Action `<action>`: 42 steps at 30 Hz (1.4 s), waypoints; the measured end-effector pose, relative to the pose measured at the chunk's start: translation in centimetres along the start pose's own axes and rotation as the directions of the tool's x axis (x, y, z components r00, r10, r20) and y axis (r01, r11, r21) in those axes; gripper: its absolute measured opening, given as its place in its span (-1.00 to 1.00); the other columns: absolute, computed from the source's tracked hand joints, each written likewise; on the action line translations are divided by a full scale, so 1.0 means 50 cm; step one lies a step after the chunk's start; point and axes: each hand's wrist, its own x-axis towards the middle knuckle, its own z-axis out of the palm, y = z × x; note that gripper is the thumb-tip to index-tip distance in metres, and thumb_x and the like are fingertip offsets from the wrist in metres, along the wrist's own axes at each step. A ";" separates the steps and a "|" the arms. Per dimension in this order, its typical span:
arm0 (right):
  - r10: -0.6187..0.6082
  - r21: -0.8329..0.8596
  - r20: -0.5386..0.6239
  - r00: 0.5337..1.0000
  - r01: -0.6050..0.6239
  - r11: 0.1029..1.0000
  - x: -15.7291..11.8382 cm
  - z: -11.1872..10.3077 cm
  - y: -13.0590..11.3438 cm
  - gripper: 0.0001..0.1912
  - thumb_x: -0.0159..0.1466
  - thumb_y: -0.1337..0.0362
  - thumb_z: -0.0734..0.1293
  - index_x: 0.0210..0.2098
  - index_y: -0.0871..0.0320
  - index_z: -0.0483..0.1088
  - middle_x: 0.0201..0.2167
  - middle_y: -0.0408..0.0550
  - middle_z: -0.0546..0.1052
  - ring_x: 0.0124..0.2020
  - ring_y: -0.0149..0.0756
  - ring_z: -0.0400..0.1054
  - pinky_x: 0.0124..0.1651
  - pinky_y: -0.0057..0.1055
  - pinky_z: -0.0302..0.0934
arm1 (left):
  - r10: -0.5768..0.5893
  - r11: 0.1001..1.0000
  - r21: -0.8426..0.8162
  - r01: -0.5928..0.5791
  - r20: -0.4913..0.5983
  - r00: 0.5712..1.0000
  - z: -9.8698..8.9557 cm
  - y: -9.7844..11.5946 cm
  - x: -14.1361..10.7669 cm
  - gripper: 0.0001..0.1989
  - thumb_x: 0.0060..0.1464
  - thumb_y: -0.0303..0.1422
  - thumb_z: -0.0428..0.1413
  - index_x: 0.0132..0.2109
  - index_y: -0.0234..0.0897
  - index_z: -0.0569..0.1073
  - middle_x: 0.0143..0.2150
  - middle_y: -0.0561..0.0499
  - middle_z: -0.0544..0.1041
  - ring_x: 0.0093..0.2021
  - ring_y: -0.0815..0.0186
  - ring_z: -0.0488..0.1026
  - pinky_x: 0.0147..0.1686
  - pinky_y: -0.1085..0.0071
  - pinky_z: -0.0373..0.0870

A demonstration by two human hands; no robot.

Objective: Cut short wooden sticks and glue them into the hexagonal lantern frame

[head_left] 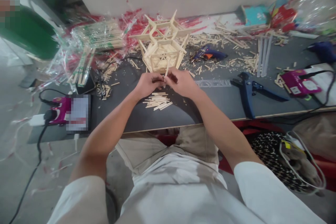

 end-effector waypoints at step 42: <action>0.043 0.807 -0.131 0.990 0.081 0.585 0.029 0.045 0.070 -0.52 0.17 -0.10 0.63 -0.42 0.14 0.45 -0.62 -0.21 0.42 -0.60 -0.49 0.20 -0.53 -0.48 0.10 | 0.044 0.987 -0.159 0.001 0.273 0.961 0.009 0.041 -0.017 -0.33 0.34 0.25 0.18 -0.14 -0.38 0.61 -0.26 -0.20 0.73 -0.35 0.28 0.67 -0.33 0.42 0.60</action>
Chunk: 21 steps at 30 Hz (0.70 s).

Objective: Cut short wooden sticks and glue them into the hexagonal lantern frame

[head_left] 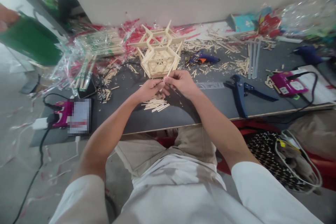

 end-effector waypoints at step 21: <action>0.076 0.030 0.031 0.997 -0.076 0.997 -0.012 0.008 -0.016 -0.46 0.12 -0.14 0.69 -0.45 0.15 0.47 -0.61 -0.19 0.47 -0.61 -0.52 0.19 -0.55 -0.51 0.10 | -0.207 0.958 -0.201 0.206 0.017 0.978 0.012 0.017 -0.007 -0.57 0.40 -0.08 0.30 -0.25 -0.39 0.52 -0.33 -0.16 0.72 -0.40 0.32 0.69 -0.46 0.56 0.56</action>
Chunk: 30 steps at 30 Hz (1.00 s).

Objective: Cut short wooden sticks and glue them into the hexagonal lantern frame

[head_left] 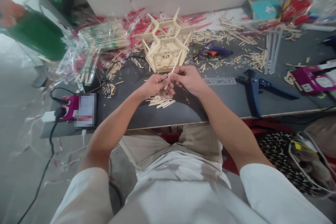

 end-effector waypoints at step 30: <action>-0.059 -0.018 -0.024 0.998 0.059 0.998 -0.001 0.003 -0.003 -0.44 0.13 -0.18 0.67 -0.46 0.12 0.43 -0.62 -0.22 0.38 -0.60 -0.49 0.13 -0.52 -0.42 0.07 | 0.098 0.995 0.002 -0.098 -0.004 0.995 0.010 0.003 -0.002 -0.46 0.41 0.09 0.22 -0.29 -0.32 0.44 -0.42 -0.10 0.66 -0.49 0.32 0.65 -0.52 0.52 0.52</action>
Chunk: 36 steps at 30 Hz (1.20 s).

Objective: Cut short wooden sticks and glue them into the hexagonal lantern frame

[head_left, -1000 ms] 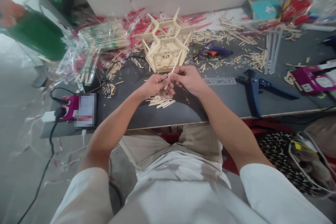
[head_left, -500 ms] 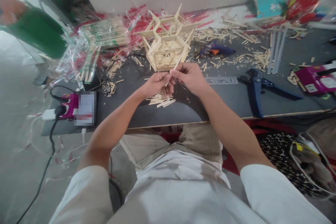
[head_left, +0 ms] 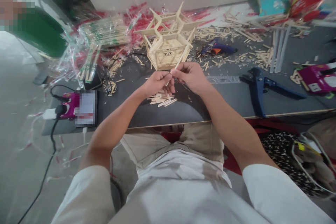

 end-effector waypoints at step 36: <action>0.045 0.030 0.042 0.998 -0.046 0.998 -0.003 -0.003 -0.005 -0.45 0.15 -0.12 0.68 -0.47 0.13 0.39 -0.60 -0.17 0.44 -0.59 -0.50 0.16 -0.52 -0.45 0.07 | -0.077 0.997 0.032 0.077 -0.009 0.997 0.003 0.010 -0.002 -0.59 0.52 -0.16 0.17 -0.28 -0.36 0.47 -0.37 -0.15 0.69 -0.47 0.31 0.67 -0.51 0.52 0.52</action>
